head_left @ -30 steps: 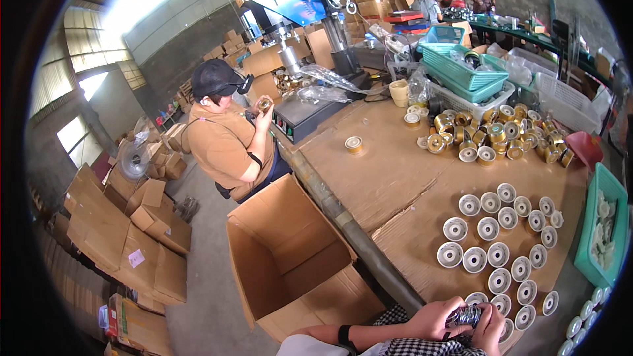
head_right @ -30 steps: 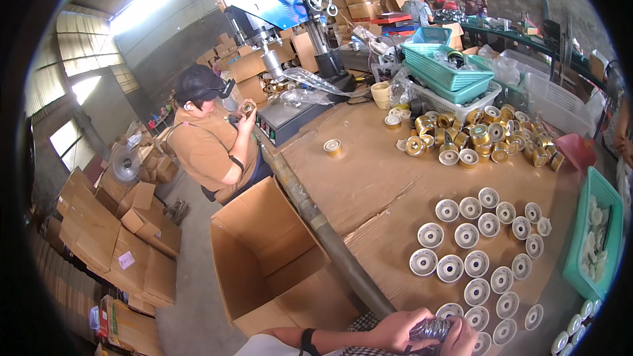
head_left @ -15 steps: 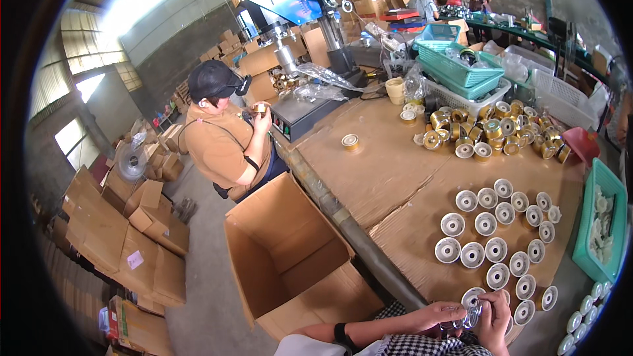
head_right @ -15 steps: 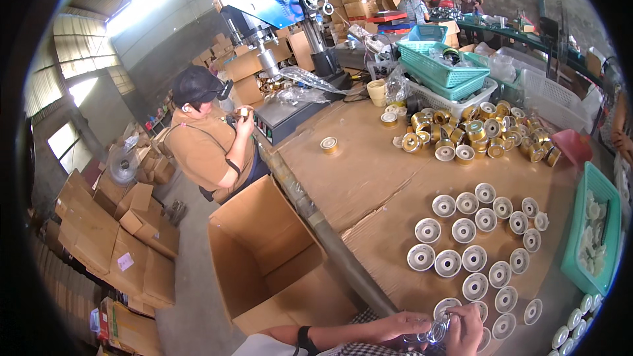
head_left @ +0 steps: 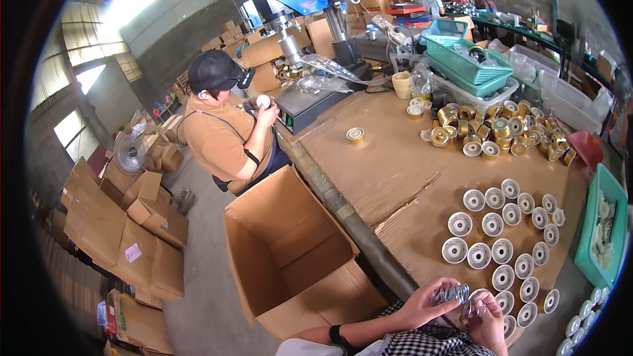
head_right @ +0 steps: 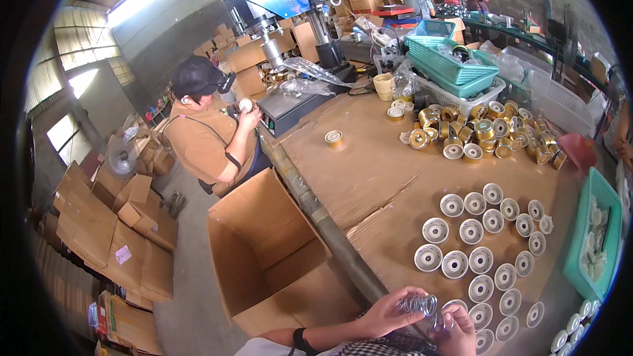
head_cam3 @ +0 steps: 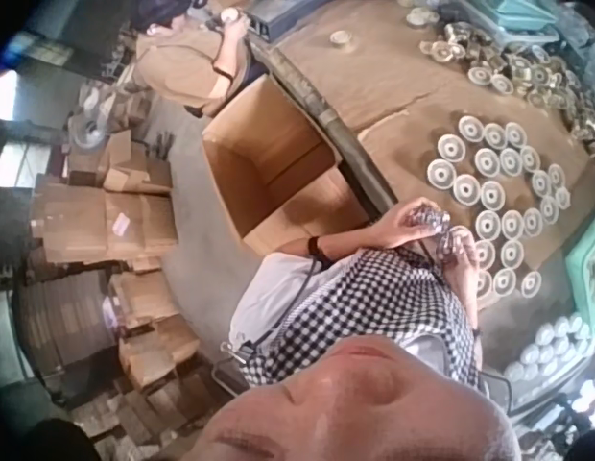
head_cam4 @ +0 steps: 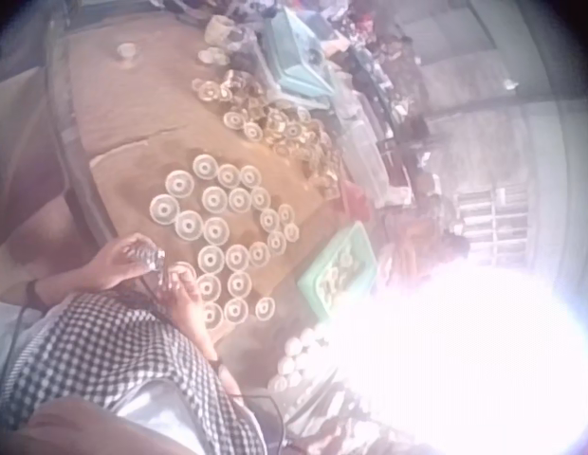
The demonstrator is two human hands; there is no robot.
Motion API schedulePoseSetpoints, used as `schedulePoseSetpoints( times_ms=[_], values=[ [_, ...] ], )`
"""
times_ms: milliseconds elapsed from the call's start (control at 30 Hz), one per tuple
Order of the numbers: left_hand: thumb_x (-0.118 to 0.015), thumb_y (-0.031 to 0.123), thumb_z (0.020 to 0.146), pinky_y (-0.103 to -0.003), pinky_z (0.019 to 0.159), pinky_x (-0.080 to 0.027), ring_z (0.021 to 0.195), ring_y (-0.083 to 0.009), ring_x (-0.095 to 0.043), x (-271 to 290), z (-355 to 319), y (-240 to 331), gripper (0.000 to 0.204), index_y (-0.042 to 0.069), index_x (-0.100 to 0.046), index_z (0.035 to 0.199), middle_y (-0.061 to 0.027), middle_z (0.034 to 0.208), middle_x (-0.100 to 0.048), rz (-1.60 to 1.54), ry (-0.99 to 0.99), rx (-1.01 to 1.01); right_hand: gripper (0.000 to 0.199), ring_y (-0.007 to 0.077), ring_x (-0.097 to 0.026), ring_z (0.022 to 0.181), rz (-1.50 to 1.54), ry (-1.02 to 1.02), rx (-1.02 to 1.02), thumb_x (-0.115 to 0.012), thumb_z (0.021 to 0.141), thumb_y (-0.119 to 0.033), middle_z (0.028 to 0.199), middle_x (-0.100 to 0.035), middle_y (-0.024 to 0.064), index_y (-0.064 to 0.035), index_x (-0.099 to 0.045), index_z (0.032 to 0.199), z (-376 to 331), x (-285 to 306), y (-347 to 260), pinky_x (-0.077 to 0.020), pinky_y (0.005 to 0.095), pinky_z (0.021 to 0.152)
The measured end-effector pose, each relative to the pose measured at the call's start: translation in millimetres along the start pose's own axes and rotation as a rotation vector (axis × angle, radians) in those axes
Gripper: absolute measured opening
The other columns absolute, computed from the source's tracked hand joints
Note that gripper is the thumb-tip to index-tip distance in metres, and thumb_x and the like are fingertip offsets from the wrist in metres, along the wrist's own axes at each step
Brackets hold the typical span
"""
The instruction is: Assemble small plastic and metal components by hand and pass them to a coworker.
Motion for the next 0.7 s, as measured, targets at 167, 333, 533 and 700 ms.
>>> schedulePoseSetpoints(
  times_ms=[167,333,533,700],
  values=[
    [-0.072,0.013,0.098,-0.027,0.087,-0.054,0.1,-0.0101,-0.065,18.0,5.9,12.6,0.043,0.002,-0.054,0.136,-0.0043,0.116,-0.066,0.23,-0.195,0.243,0.013,0.015,-0.065,0.079,-0.234,0.119,-0.118,-0.054,0.105,-0.008,0.093,-0.065,0.0049,-0.0023,-0.064,0.1,1.5,-13.0,-8.7,-0.0561,0.0324,0.064],
    [-0.066,0.004,0.099,-0.026,0.072,-0.056,0.088,-0.0105,-0.065,31.2,-7.7,16.4,0.038,0.001,-0.053,0.134,-0.0072,0.111,-0.068,-0.037,0.144,0.284,0.016,0.0092,-0.066,0.086,-0.711,-0.062,-0.061,-0.066,0.097,-0.002,0.097,-0.07,0.0045,0.001,-0.074,0.11,28.4,-32.3,-58.3,-0.0567,0.0265,0.071],
    [-0.062,0.009,0.102,-0.027,0.072,-0.053,0.081,-0.0093,-0.061,37.9,10.2,-3.5,0.031,0.0,-0.053,0.13,-0.0049,0.103,-0.066,-0.193,0.312,0.27,0.012,0.0178,-0.063,0.073,-1.206,-0.042,0.552,-0.071,0.092,-0.007,0.086,-0.067,0.0081,-0.0056,-0.078,0.102,110.3,-24.6,-82.7,-0.0513,0.031,0.067],
    [-0.063,0.01,0.102,-0.027,0.073,-0.053,0.082,-0.0096,-0.061,36.4,4.5,2.7,0.031,-0.001,-0.053,0.13,-0.0047,0.103,-0.066,-0.148,0.308,0.226,0.009,0.0314,-0.064,0.087,-1.391,0.002,0.619,-0.074,0.085,-0.009,0.093,-0.068,0.013,-0.0064,-0.078,0.093,194.3,-36.8,-63.1,-0.0521,0.0387,0.073]
  ],
)
Point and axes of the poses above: each hand's wrist, its own z-axis towards the middle knuckle, its own x-axis out of the back of the hand, y = z × x, the point moved 2 cm from there along z, towards the middle knuckle
